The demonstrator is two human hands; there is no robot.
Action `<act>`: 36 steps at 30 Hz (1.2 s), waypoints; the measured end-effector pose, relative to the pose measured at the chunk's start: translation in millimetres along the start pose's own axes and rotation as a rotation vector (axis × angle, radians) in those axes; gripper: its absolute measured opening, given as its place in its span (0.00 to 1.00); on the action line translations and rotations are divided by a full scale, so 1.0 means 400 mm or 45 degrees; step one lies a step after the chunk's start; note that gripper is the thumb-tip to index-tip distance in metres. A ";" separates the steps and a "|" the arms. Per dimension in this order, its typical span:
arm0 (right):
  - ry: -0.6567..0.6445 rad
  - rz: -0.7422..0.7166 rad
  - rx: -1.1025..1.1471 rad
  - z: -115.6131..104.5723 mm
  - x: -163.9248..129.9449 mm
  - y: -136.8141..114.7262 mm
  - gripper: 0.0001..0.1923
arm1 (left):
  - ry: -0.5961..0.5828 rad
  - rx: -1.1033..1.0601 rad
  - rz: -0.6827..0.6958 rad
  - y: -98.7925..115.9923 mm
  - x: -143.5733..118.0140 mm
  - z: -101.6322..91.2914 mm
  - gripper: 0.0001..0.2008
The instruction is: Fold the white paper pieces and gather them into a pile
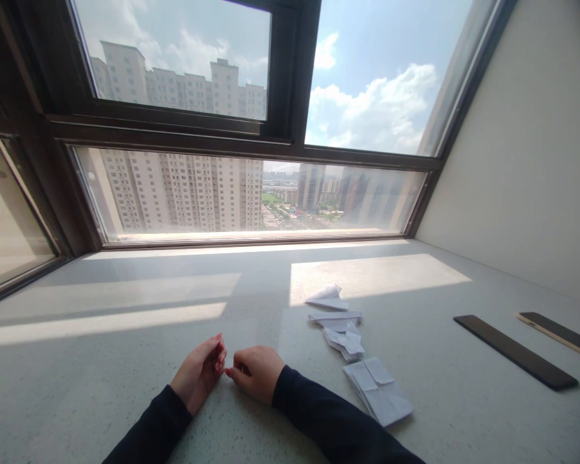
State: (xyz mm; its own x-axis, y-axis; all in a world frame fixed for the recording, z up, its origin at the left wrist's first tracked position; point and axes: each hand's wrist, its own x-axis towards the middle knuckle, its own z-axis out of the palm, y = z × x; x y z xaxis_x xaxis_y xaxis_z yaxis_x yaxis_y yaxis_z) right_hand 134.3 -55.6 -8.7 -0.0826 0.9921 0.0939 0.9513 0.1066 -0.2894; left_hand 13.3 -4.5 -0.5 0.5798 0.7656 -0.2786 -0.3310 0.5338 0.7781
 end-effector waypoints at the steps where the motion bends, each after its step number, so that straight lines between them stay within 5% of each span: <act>1: -0.002 0.000 0.001 0.000 0.000 0.000 0.13 | -0.003 0.001 0.001 0.000 0.000 0.000 0.07; 36: -0.017 0.015 -0.003 0.001 0.003 0.000 0.13 | 0.008 0.023 0.001 0.000 0.001 0.001 0.08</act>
State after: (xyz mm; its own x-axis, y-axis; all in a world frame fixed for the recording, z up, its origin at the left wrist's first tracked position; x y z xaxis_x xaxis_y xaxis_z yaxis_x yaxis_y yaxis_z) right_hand 134.1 -54.4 -9.1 -0.0755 0.9941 0.0777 0.9529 0.0949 -0.2882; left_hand 13.9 -4.4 -0.1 0.5750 0.7681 -0.2817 -0.3179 0.5270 0.7882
